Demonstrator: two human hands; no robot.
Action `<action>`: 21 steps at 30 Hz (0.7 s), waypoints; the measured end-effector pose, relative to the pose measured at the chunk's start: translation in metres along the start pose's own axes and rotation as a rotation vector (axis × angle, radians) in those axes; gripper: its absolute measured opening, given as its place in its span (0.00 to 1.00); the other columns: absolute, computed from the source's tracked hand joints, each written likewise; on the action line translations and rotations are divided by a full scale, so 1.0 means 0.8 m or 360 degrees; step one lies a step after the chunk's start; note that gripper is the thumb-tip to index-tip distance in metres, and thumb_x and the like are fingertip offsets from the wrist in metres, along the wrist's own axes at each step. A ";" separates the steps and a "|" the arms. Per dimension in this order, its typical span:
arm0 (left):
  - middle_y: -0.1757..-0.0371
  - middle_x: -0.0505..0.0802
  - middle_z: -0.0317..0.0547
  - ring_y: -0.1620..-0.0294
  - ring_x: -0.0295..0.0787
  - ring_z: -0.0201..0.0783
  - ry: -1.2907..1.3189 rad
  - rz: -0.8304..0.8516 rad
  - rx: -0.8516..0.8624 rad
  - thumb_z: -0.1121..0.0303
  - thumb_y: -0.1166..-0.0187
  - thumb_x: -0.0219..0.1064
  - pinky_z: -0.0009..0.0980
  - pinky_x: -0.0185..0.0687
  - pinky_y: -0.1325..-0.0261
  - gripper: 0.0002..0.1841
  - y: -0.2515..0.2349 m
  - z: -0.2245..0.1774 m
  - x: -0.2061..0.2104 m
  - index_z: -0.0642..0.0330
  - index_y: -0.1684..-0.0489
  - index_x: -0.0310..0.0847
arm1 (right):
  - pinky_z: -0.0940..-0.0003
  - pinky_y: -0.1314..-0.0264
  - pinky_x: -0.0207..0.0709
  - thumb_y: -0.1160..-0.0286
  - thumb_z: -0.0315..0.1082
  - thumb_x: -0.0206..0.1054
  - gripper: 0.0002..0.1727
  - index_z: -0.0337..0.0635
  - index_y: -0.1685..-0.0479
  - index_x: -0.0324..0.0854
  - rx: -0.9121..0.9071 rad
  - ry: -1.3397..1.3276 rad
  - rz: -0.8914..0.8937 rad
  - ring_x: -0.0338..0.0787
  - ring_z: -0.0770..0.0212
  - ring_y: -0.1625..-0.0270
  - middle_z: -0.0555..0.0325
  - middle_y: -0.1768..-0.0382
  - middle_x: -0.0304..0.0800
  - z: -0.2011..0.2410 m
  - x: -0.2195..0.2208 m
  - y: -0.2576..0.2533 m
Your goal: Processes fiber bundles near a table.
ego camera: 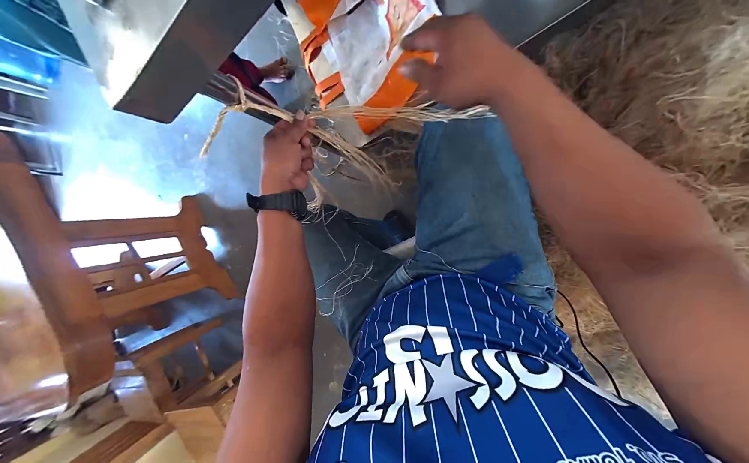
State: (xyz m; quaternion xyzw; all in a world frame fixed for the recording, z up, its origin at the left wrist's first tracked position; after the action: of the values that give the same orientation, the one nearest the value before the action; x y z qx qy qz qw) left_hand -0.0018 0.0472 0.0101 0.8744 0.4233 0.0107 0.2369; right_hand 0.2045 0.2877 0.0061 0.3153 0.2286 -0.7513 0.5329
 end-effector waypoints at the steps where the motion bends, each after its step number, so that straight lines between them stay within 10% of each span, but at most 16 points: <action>1: 0.77 0.79 0.29 0.88 0.61 0.22 -0.0005 0.0004 -0.0004 0.60 0.08 0.56 0.16 0.56 0.89 0.10 0.000 -0.003 0.001 0.54 0.48 0.81 | 0.40 0.14 0.64 0.09 0.51 0.53 0.28 0.42 0.22 0.78 -0.0125 -0.0002 0.0066 0.79 0.43 0.20 0.42 0.27 0.83 0.037 0.012 -0.030; 7: 0.75 0.79 0.30 0.88 0.61 0.22 0.0029 0.0046 -0.0003 0.59 0.07 0.56 0.16 0.57 0.88 0.11 0.003 -0.002 0.003 0.54 0.47 0.80 | 0.53 0.48 0.83 0.09 0.42 0.57 0.18 0.40 0.43 0.87 -0.0279 -0.0182 0.0513 0.88 0.56 0.58 0.51 0.58 0.89 0.112 0.079 -0.103; 21: 0.74 0.81 0.31 0.86 0.64 0.24 0.0052 0.0131 0.0117 0.56 0.10 0.60 0.18 0.60 0.86 0.13 -0.004 0.010 0.004 0.54 0.44 0.81 | 0.63 0.62 0.75 0.09 0.35 0.55 0.15 0.41 0.49 0.88 0.0276 -0.0558 0.0056 0.76 0.67 0.70 0.60 0.72 0.81 -0.034 0.042 0.038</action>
State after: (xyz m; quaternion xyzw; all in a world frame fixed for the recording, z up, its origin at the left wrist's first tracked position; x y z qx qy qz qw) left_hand -0.0003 0.0485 0.0008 0.8989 0.3910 0.0193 0.1970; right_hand 0.2319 0.2741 -0.0377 0.2281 0.0612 -0.8021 0.5484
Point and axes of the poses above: each hand's wrist, its own y-axis away from the middle knuckle, its own x-axis out of the palm, z = x × y, the point moved 3 cm from there along -y, towards the middle knuckle
